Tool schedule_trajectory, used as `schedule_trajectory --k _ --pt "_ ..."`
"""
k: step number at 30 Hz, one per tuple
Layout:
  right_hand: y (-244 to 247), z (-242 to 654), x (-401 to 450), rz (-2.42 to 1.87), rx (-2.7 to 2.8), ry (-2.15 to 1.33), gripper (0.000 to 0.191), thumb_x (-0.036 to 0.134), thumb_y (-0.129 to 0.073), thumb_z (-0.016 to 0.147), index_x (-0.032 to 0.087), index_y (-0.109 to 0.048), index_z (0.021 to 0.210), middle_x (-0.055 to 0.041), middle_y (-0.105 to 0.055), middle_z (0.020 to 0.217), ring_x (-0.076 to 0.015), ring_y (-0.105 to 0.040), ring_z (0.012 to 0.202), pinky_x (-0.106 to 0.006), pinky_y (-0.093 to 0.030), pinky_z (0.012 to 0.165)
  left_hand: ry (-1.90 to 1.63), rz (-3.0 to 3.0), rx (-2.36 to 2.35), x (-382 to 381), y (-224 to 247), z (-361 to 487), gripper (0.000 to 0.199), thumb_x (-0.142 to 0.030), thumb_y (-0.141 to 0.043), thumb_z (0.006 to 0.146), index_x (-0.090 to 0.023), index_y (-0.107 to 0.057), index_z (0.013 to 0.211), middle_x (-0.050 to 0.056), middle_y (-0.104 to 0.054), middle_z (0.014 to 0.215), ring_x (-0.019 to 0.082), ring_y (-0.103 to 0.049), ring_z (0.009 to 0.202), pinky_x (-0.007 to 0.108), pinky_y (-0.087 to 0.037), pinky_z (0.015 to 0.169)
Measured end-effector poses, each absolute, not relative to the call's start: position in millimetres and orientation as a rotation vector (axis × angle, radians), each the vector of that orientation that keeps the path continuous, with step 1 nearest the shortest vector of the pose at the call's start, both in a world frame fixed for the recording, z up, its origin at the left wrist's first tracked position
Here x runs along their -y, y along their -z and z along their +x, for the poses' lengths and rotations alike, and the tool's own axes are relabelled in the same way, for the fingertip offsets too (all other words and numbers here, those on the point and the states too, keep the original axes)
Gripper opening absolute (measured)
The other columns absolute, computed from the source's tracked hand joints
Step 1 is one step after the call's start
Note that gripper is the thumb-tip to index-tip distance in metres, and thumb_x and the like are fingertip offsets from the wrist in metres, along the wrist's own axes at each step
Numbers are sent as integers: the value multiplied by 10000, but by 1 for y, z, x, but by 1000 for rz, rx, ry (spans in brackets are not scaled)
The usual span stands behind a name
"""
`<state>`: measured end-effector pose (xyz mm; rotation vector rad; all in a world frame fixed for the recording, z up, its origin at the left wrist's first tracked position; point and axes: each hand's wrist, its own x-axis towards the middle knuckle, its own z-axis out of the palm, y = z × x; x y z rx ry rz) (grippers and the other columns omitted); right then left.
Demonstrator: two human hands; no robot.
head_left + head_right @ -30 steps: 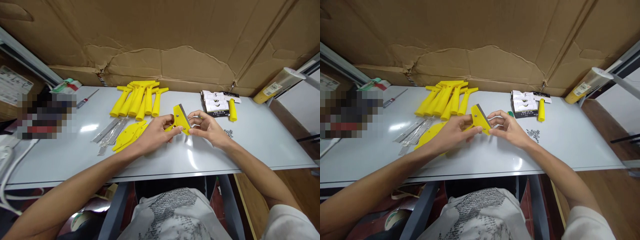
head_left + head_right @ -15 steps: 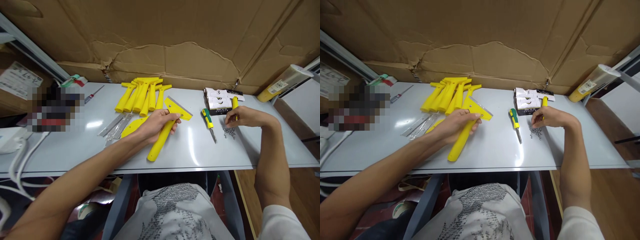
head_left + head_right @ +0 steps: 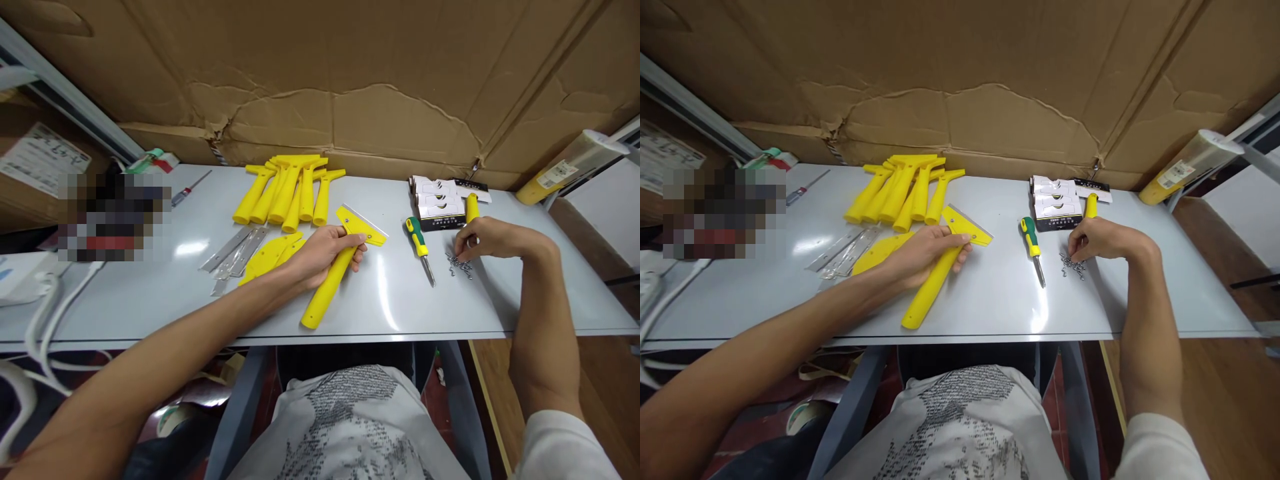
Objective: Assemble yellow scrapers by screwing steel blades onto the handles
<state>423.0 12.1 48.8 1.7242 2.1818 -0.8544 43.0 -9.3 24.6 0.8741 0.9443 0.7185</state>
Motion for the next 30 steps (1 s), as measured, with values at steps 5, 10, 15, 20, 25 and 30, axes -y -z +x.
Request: schedule_trajectory --k 5,10,15,20,25,30 --pt "-47 426 -13 1702 -2201 856 239 473 -721 819 278 -830 903 -32 -796 904 -243 -691 857 -380 -505 796 -699 896 -954 10 -26 43 262 -108 -678 996 -81 -665 736 49 -650 599 112 -599 450 205 -482 467" --pt "-57 417 -7 1702 -2400 803 262 494 -700 880 265 -819 926 -31 -797 894 -208 -678 771 -376 -509 729 -699 910 -951 12 -26 44 266 -107 -659 1008 -83 -663 743 42 -646 597 104 -594 450 203 -489 473" --pt "-60 363 11 2023 -2948 1047 274 533 -841 868 264 -816 911 -51 -805 942 -221 -713 844 -403 -578 783 -849 984 -932 13 -35 39 245 -114 -697 980 -102 -654 739 29 -662 634 98 -606 484 212 -519 507" --pt "-41 305 30 1745 -3352 1231 84 420 -855 911 360 -847 969 -13 -798 953 -213 -694 795 -434 -562 746 -958 1158 -953 17 -49 34 208 -178 -780 952 -117 -672 785 24 -703 680 121 -677 568 230 -578 581" --pt "-27 281 37 1657 -3555 1173 147 304 -846 922 409 -861 1024 -16 -788 1039 -249 -708 933 -440 -538 747 -760 1223 -940 23 -44 39 128 -133 -724 979 -99 -704 858 41 -730 666 148 -718 560 264 -616 633" --pt "-22 273 36 1746 -3502 1209 107 343 -862 900 388 -879 996 -39 -754 1127 -239 -666 954 -456 -562 846 -714 1229 -915 28 -38 43 98 -119 -694 978 -98 -713 884 38 -738 665 145 -720 561 245 -598 627"
